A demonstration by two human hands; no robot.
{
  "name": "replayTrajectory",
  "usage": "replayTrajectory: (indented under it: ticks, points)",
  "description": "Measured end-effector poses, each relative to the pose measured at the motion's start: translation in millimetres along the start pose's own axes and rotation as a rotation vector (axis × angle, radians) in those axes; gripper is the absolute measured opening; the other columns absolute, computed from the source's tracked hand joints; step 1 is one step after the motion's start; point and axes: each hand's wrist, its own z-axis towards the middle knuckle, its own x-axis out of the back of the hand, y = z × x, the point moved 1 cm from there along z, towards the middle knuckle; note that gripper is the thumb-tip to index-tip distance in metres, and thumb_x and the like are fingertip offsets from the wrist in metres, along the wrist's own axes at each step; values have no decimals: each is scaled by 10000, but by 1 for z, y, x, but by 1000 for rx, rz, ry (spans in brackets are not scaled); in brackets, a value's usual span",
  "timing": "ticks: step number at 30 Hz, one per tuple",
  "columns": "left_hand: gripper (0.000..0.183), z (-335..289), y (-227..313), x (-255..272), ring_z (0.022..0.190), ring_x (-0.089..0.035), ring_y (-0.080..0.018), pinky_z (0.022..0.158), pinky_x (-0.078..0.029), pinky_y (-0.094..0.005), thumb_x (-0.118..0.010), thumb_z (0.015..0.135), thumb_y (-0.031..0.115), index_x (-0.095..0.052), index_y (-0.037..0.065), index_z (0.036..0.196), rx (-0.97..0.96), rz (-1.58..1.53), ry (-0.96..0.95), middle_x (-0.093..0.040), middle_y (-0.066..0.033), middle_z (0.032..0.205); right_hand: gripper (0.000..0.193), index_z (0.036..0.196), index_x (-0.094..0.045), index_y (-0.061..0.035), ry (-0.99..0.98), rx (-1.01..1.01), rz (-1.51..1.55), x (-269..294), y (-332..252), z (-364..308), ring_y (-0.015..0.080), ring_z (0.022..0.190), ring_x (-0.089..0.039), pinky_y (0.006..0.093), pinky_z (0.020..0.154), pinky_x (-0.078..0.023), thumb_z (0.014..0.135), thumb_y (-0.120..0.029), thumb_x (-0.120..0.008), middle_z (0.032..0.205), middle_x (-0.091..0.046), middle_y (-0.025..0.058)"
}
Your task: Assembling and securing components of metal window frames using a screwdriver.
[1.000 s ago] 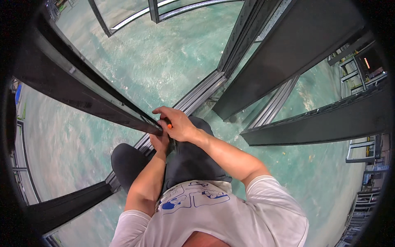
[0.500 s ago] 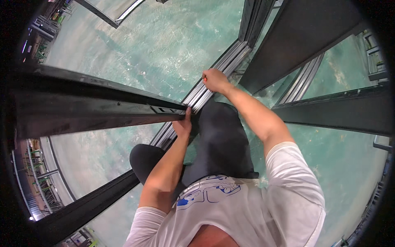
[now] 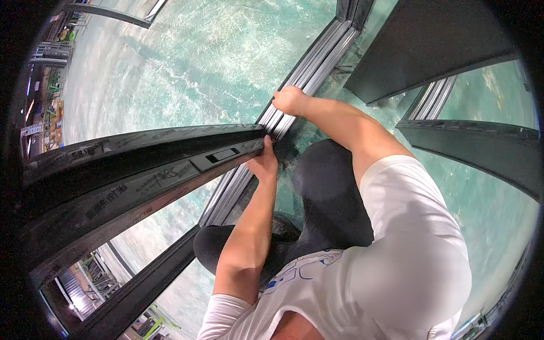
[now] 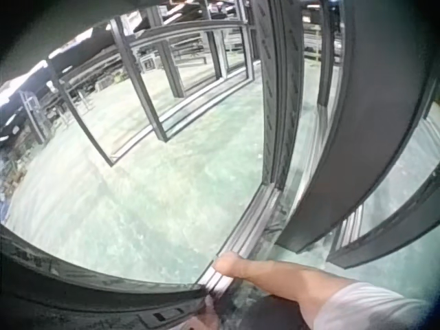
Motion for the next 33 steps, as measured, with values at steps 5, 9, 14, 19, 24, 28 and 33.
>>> replayTrajectory:
  ticks: [5, 9, 14, 19, 24, 28, 33]
  points:
    - [501, -4, -9, 3, 1234, -616, -282, 1087, -469, -408, -766, 891, 75, -544, -107, 1302, -26, 46, -14, -626, -215, 1327, 230, 980, -734, -103, -33, -2, -7, 4, -5, -2, 322, 944, -740, 480, 749, -599, 987, -194, -523, 1054, -706, 113]
    - [516, -5, -3, -3, 1194, -637, -302, 1064, -486, -414, -772, 880, 77, -536, -106, 1301, 78, -168, 36, -640, -205, 1300, 198, 974, -731, -111, 19, 38, -15, 7, -1, -4, 314, 923, -747, 473, 732, -601, 965, -181, -546, 1024, -713, 103]
    - [589, -4, 1, 1, 1216, -628, -327, 1062, -490, -429, -798, 852, 62, -517, -115, 1339, 79, -171, 30, -638, -232, 1307, 127, 904, -662, -84, 146, 108, 7, 4, 10, -6, 323, 822, -733, 479, 664, -572, 907, -182, -582, 998, -681, 109]
    - [643, -6, 9, -4, 1252, -591, -348, 1144, -399, -449, -803, 878, 139, -487, -103, 1383, 40, 38, -89, -623, -219, 1335, 187, 1028, -692, -86, 92, -8, 76, -10, 22, -17, 323, 973, -727, 486, 807, -573, 962, -190, -551, 1146, -681, 133]
    - [461, -5, -22, -3, 1181, -607, -293, 1080, -441, -414, -819, 907, 206, -636, -31, 1257, 10, 41, -84, -656, -158, 1276, 283, 1142, -689, -68, -191, -40, 90, 24, 13, -11, 361, 1117, -688, 487, 926, -555, 897, -208, -678, 1175, -687, 169]
    - [597, 0, -41, 6, 1234, -542, -218, 1103, -410, -349, -824, 912, 199, -547, -9, 1398, 182, -55, -205, -591, -102, 1377, 311, 1160, -700, -96, -30, -52, 326, 83, -17, -11, 372, 1101, -676, 502, 921, -542, 902, -266, -727, 1116, -705, 170]
    - [458, 8, 83, 36, 996, -654, -241, 911, -513, -390, -840, 870, 187, -656, -86, 1188, 379, -4, -392, -737, -137, 1080, 170, 1029, -710, -25, 405, 39, 931, 151, -40, -52, 225, 903, -705, 355, 831, -540, 929, -161, -730, 956, -742, 127]
